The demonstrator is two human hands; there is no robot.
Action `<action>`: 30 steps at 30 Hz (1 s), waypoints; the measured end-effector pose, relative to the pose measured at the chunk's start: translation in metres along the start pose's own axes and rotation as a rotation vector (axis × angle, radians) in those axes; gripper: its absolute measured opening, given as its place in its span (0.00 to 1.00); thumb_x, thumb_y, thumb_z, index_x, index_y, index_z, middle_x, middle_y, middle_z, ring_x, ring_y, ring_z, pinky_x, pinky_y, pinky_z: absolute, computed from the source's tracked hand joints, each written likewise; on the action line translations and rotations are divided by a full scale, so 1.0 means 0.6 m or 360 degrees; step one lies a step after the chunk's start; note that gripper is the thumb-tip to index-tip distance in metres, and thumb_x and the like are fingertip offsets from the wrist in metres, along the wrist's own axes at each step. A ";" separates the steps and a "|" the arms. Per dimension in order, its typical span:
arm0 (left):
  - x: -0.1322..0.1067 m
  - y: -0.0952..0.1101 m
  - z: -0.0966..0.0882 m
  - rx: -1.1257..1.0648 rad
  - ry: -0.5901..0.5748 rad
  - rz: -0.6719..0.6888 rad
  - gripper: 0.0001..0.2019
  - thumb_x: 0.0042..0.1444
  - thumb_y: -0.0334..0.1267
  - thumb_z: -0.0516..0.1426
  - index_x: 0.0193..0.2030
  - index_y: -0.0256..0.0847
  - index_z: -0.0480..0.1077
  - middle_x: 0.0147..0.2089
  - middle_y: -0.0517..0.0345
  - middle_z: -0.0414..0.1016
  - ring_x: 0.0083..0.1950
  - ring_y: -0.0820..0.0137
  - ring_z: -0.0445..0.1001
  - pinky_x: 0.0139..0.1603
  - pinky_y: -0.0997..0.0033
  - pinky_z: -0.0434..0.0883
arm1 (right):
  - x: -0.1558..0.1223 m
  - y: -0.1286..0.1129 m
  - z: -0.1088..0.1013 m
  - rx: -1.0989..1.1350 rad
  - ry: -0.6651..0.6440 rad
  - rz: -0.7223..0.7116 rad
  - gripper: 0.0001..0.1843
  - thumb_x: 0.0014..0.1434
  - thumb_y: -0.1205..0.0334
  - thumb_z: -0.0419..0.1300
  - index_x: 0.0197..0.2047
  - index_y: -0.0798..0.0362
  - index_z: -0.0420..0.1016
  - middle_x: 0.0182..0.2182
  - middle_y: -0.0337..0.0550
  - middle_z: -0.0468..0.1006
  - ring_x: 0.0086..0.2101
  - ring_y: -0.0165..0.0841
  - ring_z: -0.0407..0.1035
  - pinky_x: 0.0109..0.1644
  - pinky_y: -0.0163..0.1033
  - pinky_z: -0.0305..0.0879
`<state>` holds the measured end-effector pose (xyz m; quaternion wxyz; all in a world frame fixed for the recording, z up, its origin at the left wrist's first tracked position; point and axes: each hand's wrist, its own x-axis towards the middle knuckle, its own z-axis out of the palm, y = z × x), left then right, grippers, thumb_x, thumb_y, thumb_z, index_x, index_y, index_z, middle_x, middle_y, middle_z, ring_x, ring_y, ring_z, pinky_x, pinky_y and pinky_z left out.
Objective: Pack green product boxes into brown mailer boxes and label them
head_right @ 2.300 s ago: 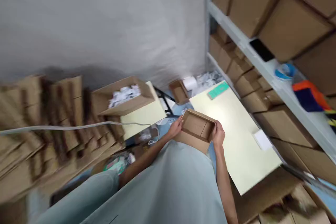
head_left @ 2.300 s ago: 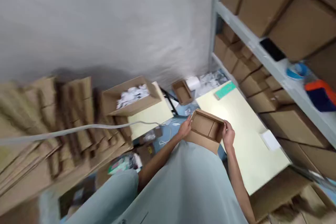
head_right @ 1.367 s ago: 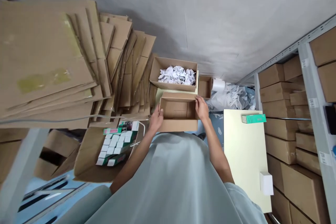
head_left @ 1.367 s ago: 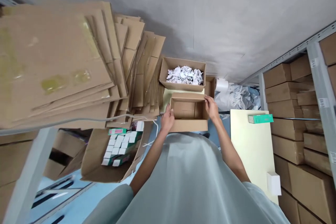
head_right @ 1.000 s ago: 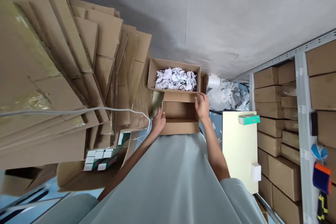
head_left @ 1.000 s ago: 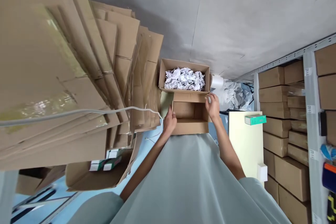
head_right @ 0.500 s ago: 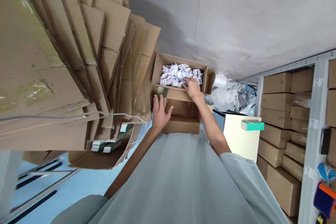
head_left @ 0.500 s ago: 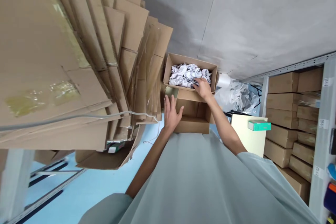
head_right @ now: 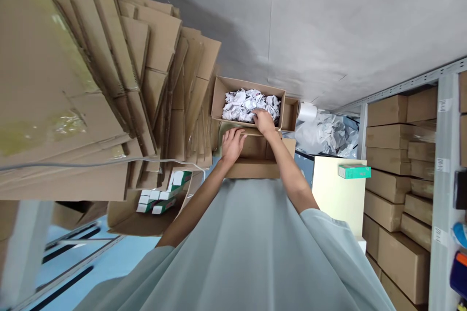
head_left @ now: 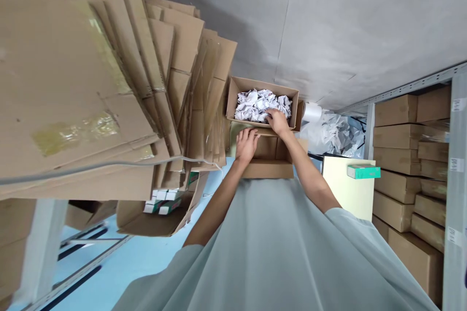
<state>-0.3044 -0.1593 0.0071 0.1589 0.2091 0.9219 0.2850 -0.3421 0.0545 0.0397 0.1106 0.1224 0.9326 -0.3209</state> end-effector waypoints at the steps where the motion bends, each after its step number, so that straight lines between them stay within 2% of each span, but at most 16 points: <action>1: -0.002 0.001 0.001 0.0004 0.0001 0.0006 0.21 0.80 0.45 0.51 0.68 0.40 0.77 0.71 0.37 0.77 0.72 0.44 0.71 0.75 0.47 0.65 | -0.007 -0.002 -0.005 0.0036 0.0042 -0.0022 0.18 0.74 0.70 0.61 0.60 0.55 0.86 0.60 0.58 0.86 0.60 0.46 0.80 0.72 0.51 0.71; 4: -0.005 0.000 0.002 -0.0005 0.0007 0.0021 0.21 0.80 0.46 0.51 0.68 0.41 0.77 0.70 0.38 0.77 0.72 0.45 0.71 0.74 0.48 0.65 | -0.044 -0.006 -0.029 0.0171 0.0283 -0.0094 0.17 0.78 0.64 0.58 0.61 0.52 0.86 0.58 0.55 0.86 0.60 0.46 0.79 0.72 0.50 0.71; 7: -0.003 -0.005 0.006 -0.0053 0.0023 0.0028 0.21 0.80 0.47 0.51 0.68 0.42 0.77 0.71 0.38 0.77 0.72 0.44 0.70 0.75 0.48 0.64 | -0.113 -0.001 -0.061 0.0334 0.0533 -0.0120 0.20 0.82 0.52 0.55 0.63 0.50 0.84 0.58 0.53 0.85 0.59 0.45 0.79 0.69 0.47 0.74; 10: -0.002 -0.009 0.009 -0.0127 0.0022 0.0024 0.21 0.80 0.48 0.51 0.69 0.42 0.76 0.72 0.38 0.76 0.74 0.45 0.69 0.77 0.47 0.63 | -0.195 0.014 -0.072 0.0461 0.0562 -0.0062 0.25 0.81 0.42 0.56 0.62 0.49 0.85 0.56 0.51 0.86 0.52 0.44 0.81 0.61 0.45 0.78; 14: -0.004 -0.009 0.010 -0.0167 0.0032 0.0013 0.21 0.80 0.48 0.51 0.69 0.42 0.76 0.72 0.38 0.75 0.75 0.45 0.68 0.78 0.48 0.62 | -0.281 0.048 -0.037 0.0493 0.0468 0.0192 0.27 0.77 0.37 0.58 0.58 0.49 0.87 0.49 0.50 0.89 0.44 0.43 0.83 0.53 0.47 0.82; 17: -0.005 -0.008 0.008 -0.0165 0.0038 0.0016 0.21 0.80 0.47 0.52 0.68 0.42 0.76 0.73 0.39 0.75 0.75 0.45 0.68 0.78 0.48 0.62 | -0.312 0.069 0.001 0.0500 0.0415 0.0317 0.26 0.76 0.39 0.60 0.56 0.50 0.87 0.49 0.51 0.90 0.43 0.44 0.83 0.54 0.49 0.82; 20: -0.005 -0.006 0.007 -0.0173 0.0042 0.0016 0.21 0.80 0.47 0.51 0.68 0.42 0.76 0.72 0.39 0.75 0.75 0.45 0.68 0.78 0.48 0.62 | -0.322 0.076 0.020 0.0484 0.0336 0.0292 0.23 0.76 0.41 0.61 0.56 0.50 0.87 0.51 0.51 0.89 0.44 0.43 0.84 0.56 0.49 0.82; 24: -0.006 -0.005 0.007 -0.0168 0.0040 0.0013 0.20 0.80 0.47 0.51 0.68 0.42 0.76 0.72 0.39 0.75 0.75 0.46 0.68 0.78 0.48 0.62 | -0.304 0.066 0.004 0.0393 0.0291 0.0213 0.20 0.76 0.45 0.61 0.56 0.49 0.86 0.52 0.52 0.89 0.43 0.42 0.84 0.54 0.48 0.82; 27: -0.007 -0.006 0.008 -0.0157 0.0053 0.0014 0.21 0.80 0.47 0.51 0.68 0.42 0.76 0.71 0.39 0.76 0.75 0.47 0.69 0.78 0.48 0.62 | -0.260 0.045 -0.028 0.0331 0.0353 0.0113 0.19 0.78 0.47 0.59 0.58 0.49 0.86 0.53 0.51 0.88 0.44 0.42 0.84 0.56 0.47 0.82; 30: -0.007 -0.008 0.010 -0.0163 0.0063 0.0034 0.21 0.80 0.48 0.51 0.68 0.42 0.76 0.72 0.39 0.75 0.75 0.47 0.69 0.79 0.48 0.62 | -0.186 0.020 -0.053 0.0250 0.0376 -0.0017 0.19 0.80 0.50 0.57 0.62 0.49 0.84 0.57 0.52 0.86 0.49 0.43 0.83 0.60 0.46 0.80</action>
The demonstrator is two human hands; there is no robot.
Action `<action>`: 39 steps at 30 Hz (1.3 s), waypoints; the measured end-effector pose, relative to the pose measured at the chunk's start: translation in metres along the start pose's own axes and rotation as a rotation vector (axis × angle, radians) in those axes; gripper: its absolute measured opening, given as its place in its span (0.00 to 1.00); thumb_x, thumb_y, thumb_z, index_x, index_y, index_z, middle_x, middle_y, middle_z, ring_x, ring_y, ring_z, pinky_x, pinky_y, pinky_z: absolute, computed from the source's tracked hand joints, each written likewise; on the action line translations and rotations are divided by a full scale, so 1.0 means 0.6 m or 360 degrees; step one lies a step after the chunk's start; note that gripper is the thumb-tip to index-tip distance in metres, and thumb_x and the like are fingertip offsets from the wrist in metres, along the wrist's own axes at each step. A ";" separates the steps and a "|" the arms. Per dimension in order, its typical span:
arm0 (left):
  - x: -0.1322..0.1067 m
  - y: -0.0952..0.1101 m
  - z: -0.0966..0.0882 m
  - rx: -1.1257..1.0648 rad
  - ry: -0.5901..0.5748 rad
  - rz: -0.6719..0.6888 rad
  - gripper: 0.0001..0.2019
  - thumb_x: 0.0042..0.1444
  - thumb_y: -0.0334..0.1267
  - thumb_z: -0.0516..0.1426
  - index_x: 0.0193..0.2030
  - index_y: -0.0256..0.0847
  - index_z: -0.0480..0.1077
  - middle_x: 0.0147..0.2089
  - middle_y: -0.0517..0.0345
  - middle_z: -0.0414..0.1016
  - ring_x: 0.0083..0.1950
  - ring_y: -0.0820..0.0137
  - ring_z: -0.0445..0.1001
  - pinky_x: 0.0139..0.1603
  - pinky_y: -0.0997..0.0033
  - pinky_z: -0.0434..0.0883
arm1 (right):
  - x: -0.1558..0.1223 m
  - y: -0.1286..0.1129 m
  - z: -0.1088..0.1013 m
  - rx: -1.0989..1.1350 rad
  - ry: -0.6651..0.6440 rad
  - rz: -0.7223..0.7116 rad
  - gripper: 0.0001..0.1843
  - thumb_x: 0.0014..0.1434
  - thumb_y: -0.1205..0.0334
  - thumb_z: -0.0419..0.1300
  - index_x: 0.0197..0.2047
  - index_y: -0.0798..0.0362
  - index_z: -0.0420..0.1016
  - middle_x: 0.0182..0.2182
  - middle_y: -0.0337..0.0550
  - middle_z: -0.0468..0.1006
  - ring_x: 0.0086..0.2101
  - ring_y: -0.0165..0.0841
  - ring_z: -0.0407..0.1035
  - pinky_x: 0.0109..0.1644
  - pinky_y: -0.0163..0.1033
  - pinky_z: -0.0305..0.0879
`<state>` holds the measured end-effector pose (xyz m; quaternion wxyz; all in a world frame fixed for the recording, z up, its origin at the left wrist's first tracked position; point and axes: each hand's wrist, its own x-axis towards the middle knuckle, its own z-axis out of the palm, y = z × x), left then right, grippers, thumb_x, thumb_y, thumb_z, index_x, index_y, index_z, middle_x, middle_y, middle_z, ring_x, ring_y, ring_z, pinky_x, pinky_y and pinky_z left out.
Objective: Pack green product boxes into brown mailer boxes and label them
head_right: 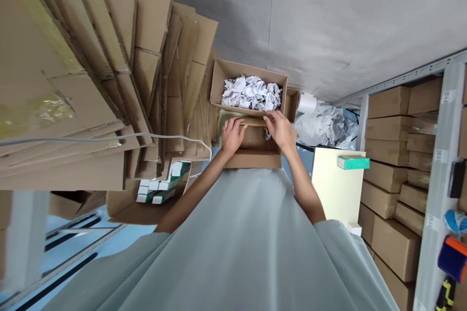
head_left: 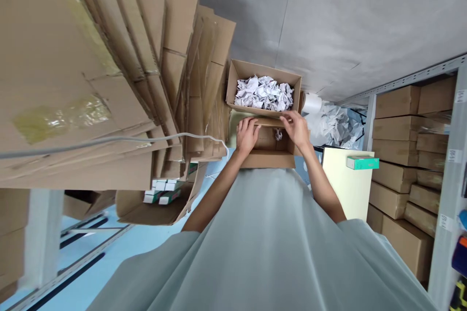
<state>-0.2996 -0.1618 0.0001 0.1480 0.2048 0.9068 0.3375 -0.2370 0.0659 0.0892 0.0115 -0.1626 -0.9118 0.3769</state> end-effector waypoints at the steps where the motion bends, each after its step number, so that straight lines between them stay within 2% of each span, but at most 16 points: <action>1: 0.000 -0.001 0.001 -0.0002 0.0001 0.0006 0.21 0.80 0.48 0.51 0.68 0.42 0.76 0.72 0.39 0.75 0.75 0.47 0.69 0.79 0.48 0.62 | 0.030 -0.007 0.005 -0.0044 -0.0029 -0.0032 0.19 0.80 0.51 0.57 0.62 0.50 0.83 0.57 0.52 0.85 0.50 0.43 0.82 0.62 0.47 0.79; 4: 0.000 -0.002 0.002 -0.0004 0.0000 0.0004 0.21 0.80 0.48 0.51 0.68 0.41 0.76 0.72 0.39 0.75 0.75 0.46 0.69 0.78 0.48 0.62 | 0.120 -0.021 0.040 -0.0231 -0.0174 -0.0028 0.18 0.78 0.57 0.60 0.64 0.54 0.82 0.59 0.55 0.83 0.55 0.46 0.81 0.70 0.52 0.74; 6: 0.001 -0.003 0.004 -0.0001 -0.0005 -0.0005 0.22 0.80 0.48 0.51 0.68 0.41 0.76 0.72 0.38 0.75 0.75 0.46 0.69 0.78 0.48 0.63 | 0.170 -0.024 0.070 -0.0356 -0.0261 0.0036 0.21 0.76 0.59 0.63 0.68 0.56 0.79 0.62 0.58 0.82 0.59 0.50 0.79 0.72 0.57 0.72; 9: 0.000 -0.004 0.006 0.0028 0.0001 -0.0008 0.22 0.80 0.49 0.50 0.68 0.41 0.77 0.72 0.38 0.75 0.74 0.46 0.69 0.77 0.48 0.63 | 0.218 -0.027 0.109 -0.0501 -0.0378 0.0167 0.30 0.73 0.61 0.66 0.75 0.55 0.72 0.66 0.61 0.79 0.63 0.53 0.78 0.72 0.62 0.72; 11: 0.000 -0.005 0.008 0.0052 0.0015 0.0001 0.22 0.80 0.48 0.50 0.68 0.41 0.77 0.72 0.38 0.76 0.74 0.47 0.69 0.77 0.48 0.64 | 0.233 -0.032 0.123 -0.0586 -0.0496 0.0229 0.30 0.73 0.64 0.65 0.76 0.56 0.71 0.67 0.64 0.78 0.63 0.55 0.79 0.71 0.63 0.73; 13: 0.000 -0.005 0.010 0.0059 0.0023 0.0008 0.22 0.80 0.48 0.50 0.68 0.41 0.77 0.72 0.39 0.76 0.74 0.47 0.69 0.77 0.49 0.64 | 0.239 -0.039 0.130 -0.0679 -0.0574 0.0248 0.25 0.74 0.67 0.62 0.72 0.57 0.75 0.66 0.66 0.80 0.62 0.55 0.79 0.70 0.62 0.73; 15: 0.000 -0.006 0.011 0.0057 0.0024 0.0008 0.22 0.80 0.49 0.50 0.68 0.41 0.77 0.72 0.40 0.76 0.74 0.47 0.69 0.77 0.49 0.64 | 0.238 -0.048 0.131 -0.0755 -0.0560 0.0246 0.21 0.76 0.71 0.58 0.67 0.58 0.80 0.64 0.65 0.82 0.62 0.53 0.80 0.70 0.59 0.73; 19: 0.001 -0.009 0.013 0.0057 0.0047 0.0025 0.23 0.80 0.50 0.49 0.67 0.41 0.77 0.71 0.39 0.77 0.73 0.46 0.70 0.76 0.47 0.65 | 0.218 -0.062 0.118 -0.0830 -0.0459 0.0208 0.21 0.78 0.73 0.50 0.61 0.57 0.84 0.61 0.62 0.84 0.60 0.49 0.81 0.68 0.53 0.74; 22: 0.001 -0.014 0.017 0.0043 0.0082 0.0051 0.22 0.80 0.52 0.50 0.66 0.44 0.76 0.71 0.40 0.77 0.72 0.46 0.71 0.75 0.46 0.66 | 0.192 -0.070 0.095 -0.0882 -0.0429 0.0155 0.22 0.81 0.68 0.48 0.63 0.54 0.82 0.63 0.59 0.83 0.59 0.49 0.81 0.65 0.51 0.75; 25: 0.002 -0.018 0.020 0.0027 0.0113 0.0075 0.21 0.80 0.51 0.50 0.66 0.45 0.76 0.70 0.42 0.78 0.72 0.46 0.72 0.75 0.45 0.67 | 0.181 -0.074 0.071 -0.0895 -0.0401 0.0149 0.23 0.81 0.64 0.48 0.69 0.52 0.78 0.65 0.58 0.81 0.60 0.50 0.80 0.65 0.53 0.75; 28: 0.002 -0.020 0.021 0.0026 0.0133 0.0100 0.20 0.80 0.50 0.51 0.65 0.45 0.76 0.69 0.42 0.78 0.71 0.47 0.73 0.75 0.46 0.67 | 0.199 -0.073 0.061 -0.0891 -0.0391 0.0206 0.29 0.79 0.65 0.52 0.80 0.51 0.67 0.68 0.60 0.78 0.61 0.52 0.80 0.66 0.55 0.75; 31: 0.002 -0.021 0.020 0.0045 0.0145 0.0112 0.19 0.79 0.50 0.52 0.65 0.45 0.77 0.68 0.41 0.78 0.70 0.47 0.73 0.75 0.46 0.68 | 0.231 -0.067 0.066 -0.0906 -0.0528 0.0259 0.36 0.77 0.65 0.57 0.84 0.51 0.59 0.70 0.64 0.76 0.63 0.53 0.79 0.67 0.56 0.75; 34: 0.001 -0.021 0.021 0.0059 0.0147 0.0103 0.19 0.79 0.50 0.52 0.65 0.44 0.77 0.68 0.41 0.79 0.70 0.46 0.73 0.75 0.46 0.68 | 0.248 -0.058 0.075 -0.0932 -0.0627 0.0293 0.32 0.76 0.67 0.57 0.81 0.55 0.65 0.67 0.65 0.80 0.65 0.52 0.78 0.69 0.55 0.74; 39: 0.002 -0.021 0.023 0.0042 0.0155 0.0104 0.19 0.79 0.49 0.52 0.65 0.45 0.77 0.68 0.41 0.78 0.70 0.47 0.73 0.75 0.46 0.68 | 0.233 -0.042 0.077 -0.0902 -0.0539 0.0248 0.30 0.74 0.70 0.55 0.77 0.56 0.68 0.60 0.63 0.85 0.62 0.53 0.80 0.67 0.57 0.75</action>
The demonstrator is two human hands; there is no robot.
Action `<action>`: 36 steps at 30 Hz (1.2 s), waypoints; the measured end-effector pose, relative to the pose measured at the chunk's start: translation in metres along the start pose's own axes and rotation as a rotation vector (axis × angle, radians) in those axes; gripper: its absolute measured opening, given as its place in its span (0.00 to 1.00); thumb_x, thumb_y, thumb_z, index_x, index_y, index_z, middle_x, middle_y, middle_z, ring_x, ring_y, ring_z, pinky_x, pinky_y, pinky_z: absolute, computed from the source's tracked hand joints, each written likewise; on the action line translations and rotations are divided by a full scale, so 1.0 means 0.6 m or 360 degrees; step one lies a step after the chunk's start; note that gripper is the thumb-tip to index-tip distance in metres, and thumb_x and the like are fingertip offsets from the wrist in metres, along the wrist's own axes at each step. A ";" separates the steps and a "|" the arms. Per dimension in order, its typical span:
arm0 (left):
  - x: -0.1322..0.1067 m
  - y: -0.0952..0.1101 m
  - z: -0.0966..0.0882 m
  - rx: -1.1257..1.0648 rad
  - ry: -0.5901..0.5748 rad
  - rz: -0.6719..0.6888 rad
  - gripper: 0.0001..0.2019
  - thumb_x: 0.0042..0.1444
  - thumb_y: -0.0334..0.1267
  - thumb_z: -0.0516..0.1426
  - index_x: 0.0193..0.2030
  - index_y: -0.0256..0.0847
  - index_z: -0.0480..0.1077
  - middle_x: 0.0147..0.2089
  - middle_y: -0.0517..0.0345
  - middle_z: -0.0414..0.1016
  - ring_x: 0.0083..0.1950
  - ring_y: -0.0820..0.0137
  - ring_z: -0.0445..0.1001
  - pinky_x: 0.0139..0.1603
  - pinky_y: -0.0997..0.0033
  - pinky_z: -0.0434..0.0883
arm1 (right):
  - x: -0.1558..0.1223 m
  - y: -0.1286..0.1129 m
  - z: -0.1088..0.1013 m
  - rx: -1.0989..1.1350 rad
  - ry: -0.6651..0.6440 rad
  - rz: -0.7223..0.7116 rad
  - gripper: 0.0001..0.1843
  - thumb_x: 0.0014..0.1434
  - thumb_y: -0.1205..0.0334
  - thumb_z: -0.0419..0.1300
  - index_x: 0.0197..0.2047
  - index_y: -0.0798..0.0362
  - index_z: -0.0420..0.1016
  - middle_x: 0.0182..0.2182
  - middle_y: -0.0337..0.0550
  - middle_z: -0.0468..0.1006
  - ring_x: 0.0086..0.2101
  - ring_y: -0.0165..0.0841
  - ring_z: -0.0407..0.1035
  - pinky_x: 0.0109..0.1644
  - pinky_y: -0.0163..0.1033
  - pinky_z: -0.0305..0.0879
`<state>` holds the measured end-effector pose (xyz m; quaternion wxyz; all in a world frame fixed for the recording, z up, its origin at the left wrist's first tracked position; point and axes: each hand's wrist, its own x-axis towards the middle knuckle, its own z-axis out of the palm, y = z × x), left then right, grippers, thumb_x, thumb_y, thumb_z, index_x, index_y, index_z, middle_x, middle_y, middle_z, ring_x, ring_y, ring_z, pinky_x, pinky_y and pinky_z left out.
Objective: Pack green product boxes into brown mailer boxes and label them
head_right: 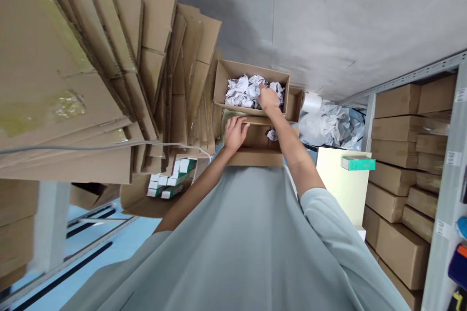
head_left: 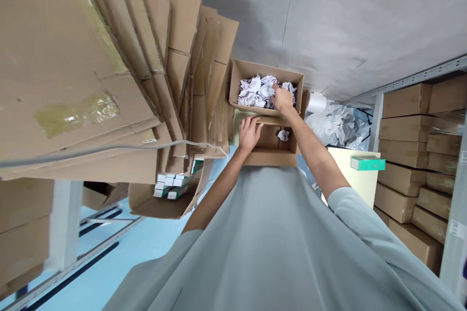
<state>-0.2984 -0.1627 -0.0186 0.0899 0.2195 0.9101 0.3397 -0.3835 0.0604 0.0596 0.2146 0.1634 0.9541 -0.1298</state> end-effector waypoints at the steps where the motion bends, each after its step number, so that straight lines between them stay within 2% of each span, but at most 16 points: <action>1: 0.000 0.000 0.000 0.0002 0.0006 0.0005 0.19 0.79 0.49 0.52 0.65 0.45 0.77 0.68 0.41 0.79 0.70 0.47 0.73 0.75 0.46 0.68 | -0.004 0.003 0.001 0.0016 0.0026 -0.0002 0.30 0.74 0.70 0.56 0.76 0.56 0.68 0.60 0.62 0.85 0.61 0.53 0.80 0.67 0.57 0.75; 4: 0.001 -0.002 0.001 0.0017 0.0007 0.0009 0.19 0.79 0.49 0.52 0.64 0.44 0.77 0.68 0.41 0.79 0.69 0.47 0.74 0.74 0.46 0.68 | -0.017 0.014 -0.006 0.0117 0.0153 -0.0016 0.28 0.74 0.66 0.57 0.75 0.56 0.69 0.57 0.60 0.86 0.57 0.53 0.81 0.65 0.58 0.76; 7: 0.002 -0.002 0.001 0.0019 -0.0015 0.0002 0.19 0.79 0.49 0.52 0.65 0.44 0.77 0.68 0.41 0.79 0.69 0.46 0.73 0.74 0.46 0.68 | -0.053 0.030 -0.019 0.0340 0.0377 -0.0085 0.28 0.75 0.59 0.56 0.75 0.53 0.68 0.50 0.52 0.88 0.54 0.51 0.82 0.62 0.56 0.77; 10: 0.002 -0.002 0.001 0.0006 -0.0020 -0.0011 0.19 0.79 0.49 0.53 0.65 0.44 0.76 0.69 0.42 0.78 0.70 0.46 0.73 0.74 0.46 0.68 | -0.130 0.048 -0.026 0.0674 0.0617 -0.0177 0.28 0.75 0.53 0.58 0.74 0.48 0.69 0.42 0.43 0.87 0.46 0.45 0.82 0.56 0.48 0.79; 12: 0.001 -0.002 0.001 -0.0009 -0.0018 -0.0020 0.19 0.79 0.49 0.53 0.65 0.44 0.76 0.69 0.42 0.78 0.70 0.46 0.72 0.74 0.47 0.68 | -0.198 0.056 -0.019 0.0915 0.0686 -0.0198 0.26 0.73 0.51 0.61 0.70 0.47 0.72 0.38 0.39 0.84 0.39 0.39 0.81 0.51 0.43 0.78; 14: 0.001 -0.002 0.002 -0.0029 -0.0018 -0.0028 0.19 0.79 0.49 0.53 0.65 0.44 0.76 0.68 0.42 0.78 0.70 0.46 0.72 0.74 0.47 0.68 | -0.263 0.060 0.002 0.1115 0.0608 -0.0189 0.24 0.70 0.49 0.64 0.65 0.47 0.75 0.36 0.36 0.83 0.32 0.34 0.77 0.44 0.39 0.76; 16: 0.002 -0.001 0.002 -0.0043 -0.0009 -0.0036 0.18 0.79 0.49 0.53 0.64 0.45 0.76 0.68 0.42 0.79 0.70 0.46 0.72 0.75 0.46 0.67 | -0.312 0.058 0.033 0.1245 0.0441 -0.0149 0.22 0.68 0.49 0.65 0.62 0.47 0.77 0.33 0.34 0.82 0.28 0.32 0.73 0.39 0.36 0.74; 19: 0.002 -0.001 0.001 -0.0072 0.0015 -0.0037 0.17 0.79 0.49 0.54 0.64 0.45 0.77 0.67 0.43 0.79 0.71 0.47 0.73 0.75 0.47 0.67 | -0.339 0.052 0.080 0.1254 0.0161 -0.0135 0.22 0.65 0.51 0.68 0.60 0.47 0.79 0.33 0.34 0.83 0.28 0.32 0.73 0.38 0.37 0.73; 21: 0.002 -0.002 0.000 -0.0104 0.0028 -0.0033 0.17 0.79 0.49 0.54 0.64 0.46 0.77 0.67 0.44 0.79 0.70 0.49 0.73 0.76 0.48 0.68 | -0.332 0.051 0.096 0.1201 0.0035 -0.0165 0.24 0.65 0.52 0.69 0.62 0.46 0.80 0.34 0.35 0.85 0.28 0.33 0.74 0.40 0.38 0.74; 23: 0.003 -0.004 -0.001 -0.0136 0.0039 -0.0033 0.17 0.79 0.50 0.55 0.63 0.46 0.77 0.66 0.44 0.79 0.70 0.50 0.74 0.76 0.49 0.68 | -0.312 0.054 0.092 0.1162 0.0032 -0.0192 0.26 0.67 0.51 0.69 0.66 0.47 0.79 0.37 0.37 0.87 0.29 0.34 0.76 0.43 0.40 0.76; 26: 0.003 -0.005 -0.001 -0.0159 0.0040 -0.0043 0.18 0.78 0.51 0.55 0.64 0.46 0.77 0.66 0.43 0.79 0.71 0.50 0.74 0.77 0.50 0.68 | -0.264 0.060 0.057 0.1072 0.0240 -0.0222 0.26 0.73 0.48 0.64 0.69 0.49 0.78 0.41 0.42 0.89 0.34 0.37 0.79 0.49 0.42 0.78; 29: 0.003 -0.004 -0.003 -0.0158 0.0016 -0.0050 0.18 0.79 0.51 0.54 0.64 0.46 0.77 0.67 0.43 0.79 0.72 0.51 0.73 0.78 0.50 0.67 | -0.195 0.055 0.010 0.0818 0.0373 -0.0239 0.26 0.76 0.48 0.61 0.71 0.50 0.76 0.52 0.49 0.87 0.46 0.43 0.82 0.60 0.47 0.77; 32: 0.003 -0.002 -0.006 -0.0154 -0.0002 -0.0052 0.19 0.79 0.50 0.54 0.65 0.46 0.77 0.68 0.43 0.78 0.72 0.50 0.73 0.78 0.50 0.67 | -0.111 0.029 -0.020 0.0454 0.0237 -0.0230 0.29 0.76 0.51 0.61 0.75 0.52 0.71 0.66 0.58 0.79 0.58 0.51 0.79 0.66 0.53 0.75; 36: 0.004 0.003 -0.007 -0.0138 -0.0027 -0.0085 0.19 0.78 0.50 0.54 0.65 0.47 0.77 0.68 0.43 0.78 0.72 0.49 0.73 0.78 0.48 0.67 | -0.005 -0.027 -0.021 0.0108 0.0011 -0.0261 0.36 0.76 0.55 0.61 0.82 0.52 0.61 0.76 0.65 0.64 0.65 0.58 0.75 0.68 0.61 0.74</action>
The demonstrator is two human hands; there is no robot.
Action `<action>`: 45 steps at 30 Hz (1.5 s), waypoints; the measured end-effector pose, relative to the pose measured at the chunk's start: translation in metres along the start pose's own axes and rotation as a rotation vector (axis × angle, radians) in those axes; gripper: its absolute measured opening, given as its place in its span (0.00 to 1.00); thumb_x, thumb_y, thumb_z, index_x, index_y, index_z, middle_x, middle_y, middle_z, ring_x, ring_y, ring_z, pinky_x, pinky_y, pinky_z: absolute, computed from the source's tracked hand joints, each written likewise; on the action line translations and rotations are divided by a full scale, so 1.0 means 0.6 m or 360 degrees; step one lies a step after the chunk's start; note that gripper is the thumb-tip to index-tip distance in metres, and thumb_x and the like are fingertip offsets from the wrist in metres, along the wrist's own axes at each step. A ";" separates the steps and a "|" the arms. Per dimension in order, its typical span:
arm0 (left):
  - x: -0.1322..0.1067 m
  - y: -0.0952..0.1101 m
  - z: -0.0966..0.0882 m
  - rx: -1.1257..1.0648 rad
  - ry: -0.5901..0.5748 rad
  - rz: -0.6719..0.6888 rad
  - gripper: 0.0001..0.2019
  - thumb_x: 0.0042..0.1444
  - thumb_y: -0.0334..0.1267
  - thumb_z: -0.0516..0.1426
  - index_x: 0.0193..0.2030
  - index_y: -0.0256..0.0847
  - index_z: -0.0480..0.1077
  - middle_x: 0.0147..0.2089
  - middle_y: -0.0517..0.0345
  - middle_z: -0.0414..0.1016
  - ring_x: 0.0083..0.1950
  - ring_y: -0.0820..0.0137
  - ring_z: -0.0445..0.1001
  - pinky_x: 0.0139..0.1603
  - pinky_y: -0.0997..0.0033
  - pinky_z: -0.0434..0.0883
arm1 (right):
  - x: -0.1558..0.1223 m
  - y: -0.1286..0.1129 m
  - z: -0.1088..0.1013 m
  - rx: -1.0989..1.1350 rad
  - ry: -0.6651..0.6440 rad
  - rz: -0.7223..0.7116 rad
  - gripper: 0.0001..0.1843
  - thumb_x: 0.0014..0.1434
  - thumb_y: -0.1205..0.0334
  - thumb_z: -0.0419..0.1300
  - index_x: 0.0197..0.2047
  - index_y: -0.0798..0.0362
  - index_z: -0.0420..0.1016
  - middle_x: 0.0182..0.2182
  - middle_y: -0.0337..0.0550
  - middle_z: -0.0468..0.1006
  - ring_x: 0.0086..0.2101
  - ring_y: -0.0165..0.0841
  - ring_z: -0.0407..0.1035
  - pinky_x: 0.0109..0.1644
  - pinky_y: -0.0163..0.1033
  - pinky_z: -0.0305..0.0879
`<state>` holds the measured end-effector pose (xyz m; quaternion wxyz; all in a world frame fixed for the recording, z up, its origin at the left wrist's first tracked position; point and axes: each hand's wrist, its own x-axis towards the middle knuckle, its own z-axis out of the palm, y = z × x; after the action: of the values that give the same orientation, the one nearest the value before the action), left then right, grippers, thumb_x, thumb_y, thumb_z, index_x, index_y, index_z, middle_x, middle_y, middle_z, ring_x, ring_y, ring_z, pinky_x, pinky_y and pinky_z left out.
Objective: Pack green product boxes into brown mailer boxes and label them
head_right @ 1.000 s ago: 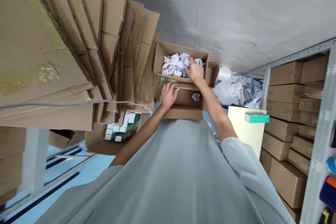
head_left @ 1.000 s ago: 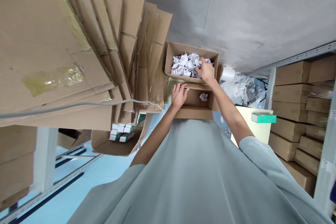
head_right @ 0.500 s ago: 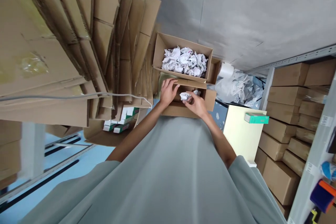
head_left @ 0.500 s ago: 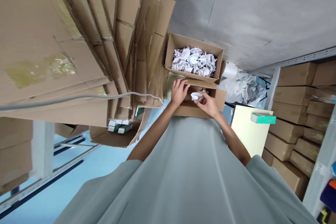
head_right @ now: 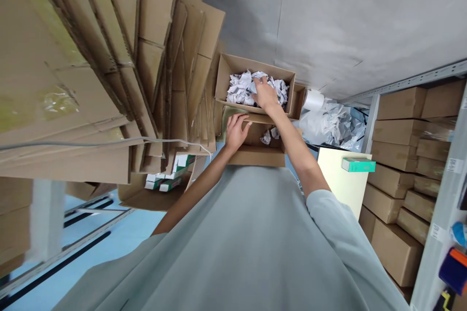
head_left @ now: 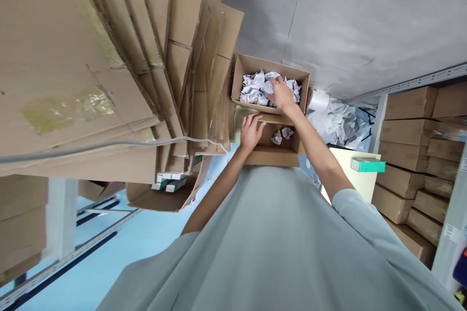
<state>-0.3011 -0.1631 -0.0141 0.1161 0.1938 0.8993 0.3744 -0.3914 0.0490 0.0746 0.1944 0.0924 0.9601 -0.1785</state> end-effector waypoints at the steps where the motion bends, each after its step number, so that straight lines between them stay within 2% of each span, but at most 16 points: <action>1: 0.000 0.001 0.000 0.0005 0.0000 -0.0007 0.18 0.78 0.50 0.54 0.65 0.47 0.78 0.68 0.43 0.78 0.72 0.49 0.73 0.78 0.48 0.67 | 0.021 -0.010 0.006 -0.0051 -0.0057 0.0006 0.36 0.76 0.57 0.61 0.82 0.52 0.60 0.77 0.67 0.63 0.64 0.58 0.75 0.68 0.61 0.74; 4: 0.000 0.003 0.001 0.0012 -0.0003 -0.0020 0.18 0.78 0.49 0.54 0.64 0.46 0.78 0.68 0.44 0.78 0.72 0.49 0.72 0.77 0.48 0.67 | 0.058 -0.033 0.025 -0.0161 -0.0184 0.0066 0.32 0.75 0.63 0.59 0.79 0.56 0.64 0.77 0.70 0.63 0.64 0.56 0.77 0.68 0.62 0.74; 8: 0.001 0.003 0.001 -0.0009 -0.0007 -0.0015 0.18 0.78 0.49 0.54 0.64 0.46 0.78 0.68 0.43 0.78 0.72 0.49 0.72 0.78 0.48 0.67 | 0.057 -0.044 0.040 -0.0214 -0.0161 0.0139 0.28 0.77 0.64 0.57 0.76 0.57 0.68 0.77 0.72 0.64 0.64 0.55 0.77 0.68 0.61 0.74; 12: 0.002 0.003 0.000 -0.0027 -0.0006 0.0000 0.18 0.79 0.49 0.54 0.64 0.46 0.78 0.68 0.42 0.78 0.72 0.48 0.72 0.78 0.47 0.67 | 0.043 -0.032 0.041 -0.0216 -0.0102 0.0204 0.32 0.74 0.65 0.60 0.78 0.57 0.64 0.78 0.74 0.61 0.63 0.56 0.78 0.66 0.61 0.75; 16: 0.002 0.003 0.000 -0.0035 0.0011 0.0017 0.18 0.79 0.49 0.54 0.64 0.45 0.78 0.67 0.42 0.78 0.71 0.49 0.73 0.78 0.48 0.67 | 0.020 -0.006 0.026 -0.0121 0.0054 0.0195 0.39 0.73 0.57 0.60 0.82 0.56 0.57 0.75 0.73 0.65 0.61 0.60 0.77 0.64 0.65 0.75; 19: 0.002 0.003 0.000 -0.0041 0.0018 0.0029 0.18 0.79 0.49 0.54 0.64 0.45 0.78 0.67 0.42 0.78 0.71 0.49 0.73 0.78 0.48 0.67 | -0.016 0.017 0.007 -0.0034 0.0186 0.0152 0.36 0.75 0.54 0.58 0.81 0.52 0.60 0.71 0.66 0.70 0.59 0.59 0.77 0.64 0.65 0.75; 23: 0.001 0.002 -0.001 -0.0058 0.0018 0.0023 0.18 0.78 0.50 0.54 0.64 0.46 0.78 0.67 0.42 0.78 0.71 0.48 0.73 0.78 0.47 0.67 | -0.077 0.043 -0.010 0.0127 0.0357 0.0131 0.33 0.75 0.52 0.56 0.79 0.50 0.64 0.69 0.60 0.73 0.57 0.52 0.77 0.65 0.58 0.75; 27: 0.000 0.000 -0.002 -0.0079 0.0025 0.0031 0.18 0.78 0.50 0.54 0.64 0.46 0.77 0.67 0.42 0.78 0.71 0.48 0.72 0.78 0.47 0.67 | -0.131 0.055 -0.010 0.0459 0.0496 0.0187 0.32 0.76 0.51 0.54 0.78 0.51 0.64 0.66 0.55 0.77 0.51 0.44 0.80 0.62 0.50 0.77; 31: 0.002 -0.001 -0.001 -0.0113 0.0010 0.0034 0.17 0.78 0.49 0.55 0.63 0.46 0.77 0.67 0.42 0.78 0.72 0.48 0.72 0.78 0.47 0.67 | -0.198 0.046 0.000 0.0813 0.0577 0.0214 0.30 0.75 0.49 0.56 0.75 0.50 0.67 0.63 0.54 0.80 0.50 0.41 0.81 0.57 0.45 0.79; 35: 0.002 0.001 -0.001 -0.0136 0.0026 0.0006 0.16 0.78 0.47 0.55 0.63 0.46 0.77 0.67 0.42 0.78 0.72 0.48 0.72 0.78 0.46 0.67 | -0.275 0.015 0.029 0.1087 0.0460 0.0157 0.28 0.72 0.48 0.61 0.71 0.47 0.73 0.61 0.50 0.83 0.47 0.40 0.83 0.51 0.43 0.82; 38: 0.000 0.003 -0.002 -0.0131 0.0030 0.0014 0.16 0.77 0.46 0.56 0.64 0.47 0.77 0.67 0.42 0.78 0.71 0.48 0.72 0.77 0.46 0.69 | -0.314 -0.008 0.059 0.1194 0.0308 0.0129 0.29 0.69 0.51 0.65 0.71 0.46 0.75 0.61 0.48 0.84 0.43 0.38 0.84 0.50 0.42 0.84; 42: -0.002 0.003 -0.005 -0.0100 0.0024 0.0045 0.16 0.78 0.46 0.55 0.64 0.47 0.77 0.67 0.43 0.78 0.71 0.49 0.72 0.77 0.47 0.69 | -0.342 -0.018 0.085 0.1107 0.0109 0.0236 0.36 0.66 0.55 0.69 0.75 0.42 0.74 0.62 0.48 0.85 0.42 0.38 0.86 0.55 0.47 0.84; 45: -0.002 -0.001 -0.004 -0.0101 0.0025 0.0062 0.16 0.78 0.46 0.55 0.64 0.46 0.77 0.67 0.42 0.77 0.71 0.49 0.72 0.77 0.46 0.68 | -0.364 0.000 0.087 0.0958 0.0193 0.0421 0.32 0.69 0.56 0.67 0.75 0.42 0.74 0.62 0.50 0.85 0.47 0.42 0.86 0.59 0.51 0.83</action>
<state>-0.3011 -0.1657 -0.0129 0.1078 0.2044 0.8839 0.4066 -0.1754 0.0057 0.1182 0.1224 0.2801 0.8537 -0.4215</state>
